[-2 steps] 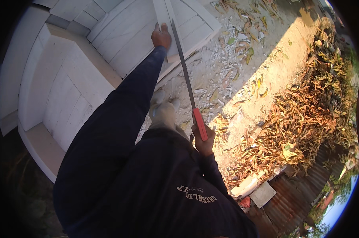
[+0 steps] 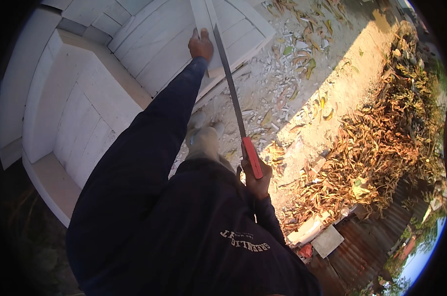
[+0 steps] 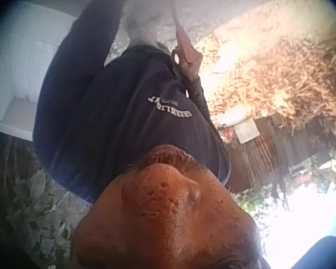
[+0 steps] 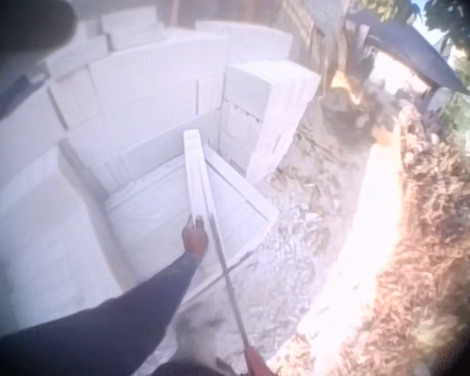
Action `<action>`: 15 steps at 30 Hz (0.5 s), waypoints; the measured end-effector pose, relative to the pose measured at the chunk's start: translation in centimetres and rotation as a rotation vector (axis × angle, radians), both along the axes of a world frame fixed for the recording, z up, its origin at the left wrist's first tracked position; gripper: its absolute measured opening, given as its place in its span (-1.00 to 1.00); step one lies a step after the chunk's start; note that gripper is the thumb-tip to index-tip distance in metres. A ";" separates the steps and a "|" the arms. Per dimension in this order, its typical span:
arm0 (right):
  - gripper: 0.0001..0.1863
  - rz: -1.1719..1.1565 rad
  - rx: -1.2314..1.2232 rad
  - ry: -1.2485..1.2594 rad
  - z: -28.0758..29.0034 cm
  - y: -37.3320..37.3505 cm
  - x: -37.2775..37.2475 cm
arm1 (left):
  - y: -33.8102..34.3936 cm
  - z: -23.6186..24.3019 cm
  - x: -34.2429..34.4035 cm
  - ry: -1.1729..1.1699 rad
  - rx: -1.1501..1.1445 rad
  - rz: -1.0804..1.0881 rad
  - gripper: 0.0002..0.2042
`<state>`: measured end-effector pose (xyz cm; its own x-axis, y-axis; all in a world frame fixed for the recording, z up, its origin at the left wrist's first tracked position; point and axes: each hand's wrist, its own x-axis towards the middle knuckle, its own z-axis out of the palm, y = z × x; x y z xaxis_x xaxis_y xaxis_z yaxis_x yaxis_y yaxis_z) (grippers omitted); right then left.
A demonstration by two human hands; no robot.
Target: The person uses a hand saw to cut a white wooden plank resting on a stack of similar planks. They repeatedly saw through the wood, then lift and reposition the plank to continue cutting. The cut pieces are placed back onto the stack.
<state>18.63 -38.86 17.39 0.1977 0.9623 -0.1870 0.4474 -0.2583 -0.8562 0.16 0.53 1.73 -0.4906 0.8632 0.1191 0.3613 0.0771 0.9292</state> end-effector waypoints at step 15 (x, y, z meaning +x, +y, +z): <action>-0.87 0.025 0.126 0.071 0.7 7.8 -4.2 | 0.2 -1.3 0.1 -0.183 0.066 0.037 -0.47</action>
<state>14.47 -31.08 18.11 0.1640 0.9834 -0.0770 0.3899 -0.1364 -0.9107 0.22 0.69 0.39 -0.5402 0.8377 0.0807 0.1838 0.0239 0.9827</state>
